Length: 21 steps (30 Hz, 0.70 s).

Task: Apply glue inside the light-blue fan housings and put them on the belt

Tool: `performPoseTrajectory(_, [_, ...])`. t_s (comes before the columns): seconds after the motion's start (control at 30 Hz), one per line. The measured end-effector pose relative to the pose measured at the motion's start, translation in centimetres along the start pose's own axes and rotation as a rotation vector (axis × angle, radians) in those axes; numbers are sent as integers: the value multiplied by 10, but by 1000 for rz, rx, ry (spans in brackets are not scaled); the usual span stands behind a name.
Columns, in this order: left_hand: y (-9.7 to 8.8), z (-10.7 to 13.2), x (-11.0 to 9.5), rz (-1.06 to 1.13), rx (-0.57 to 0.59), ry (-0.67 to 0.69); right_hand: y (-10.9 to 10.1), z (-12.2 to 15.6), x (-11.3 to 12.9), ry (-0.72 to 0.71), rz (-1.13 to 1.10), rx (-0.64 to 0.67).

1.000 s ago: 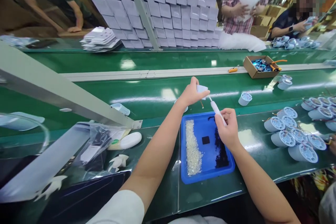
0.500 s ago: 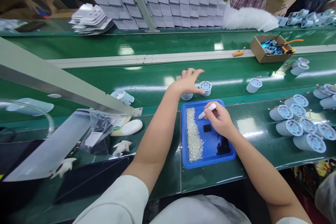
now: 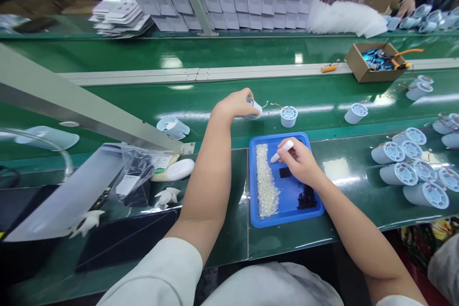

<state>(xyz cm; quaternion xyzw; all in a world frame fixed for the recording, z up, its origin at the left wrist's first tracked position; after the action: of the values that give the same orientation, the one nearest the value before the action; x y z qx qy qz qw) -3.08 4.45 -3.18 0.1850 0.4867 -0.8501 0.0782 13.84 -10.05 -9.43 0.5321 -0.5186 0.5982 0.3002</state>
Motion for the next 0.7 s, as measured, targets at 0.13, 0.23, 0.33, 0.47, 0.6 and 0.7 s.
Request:
performPoseTrajectory(0.13, [-7,6,1,232,-172,10,-4,1,9,-92,235,-51])
performPoseTrajectory(0.23, [-10,5,0,363,-297,69,-5,2,14,-146,369,-22])
performPoseTrajectory(0.33, [-11,1,-1,461,-356,134,-7,3,16,-203,370,-102])
performPoseTrajectory(0.47, [-12,0,-2,529,-376,157,-11,4,16,-225,327,-224])
performPoseTrajectory(0.6, [-16,6,-6,602,-409,194,-15,5,14,-182,337,-291])
performPoseTrajectory(0.7, [-17,11,-10,757,-406,283,-20,7,11,-167,350,-370])
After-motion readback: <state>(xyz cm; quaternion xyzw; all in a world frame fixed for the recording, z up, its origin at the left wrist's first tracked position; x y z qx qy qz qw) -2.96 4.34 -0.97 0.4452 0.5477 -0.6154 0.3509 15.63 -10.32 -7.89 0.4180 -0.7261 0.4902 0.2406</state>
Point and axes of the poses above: each hand's wrist, its own z-axis away from the middle knuckle, its own y-axis out of the palm, x = y × z, the point moved 2 cm from there along -z, towards the middle knuckle, and after that the axes turned 13 degrees about x, right-handed, at the moved point
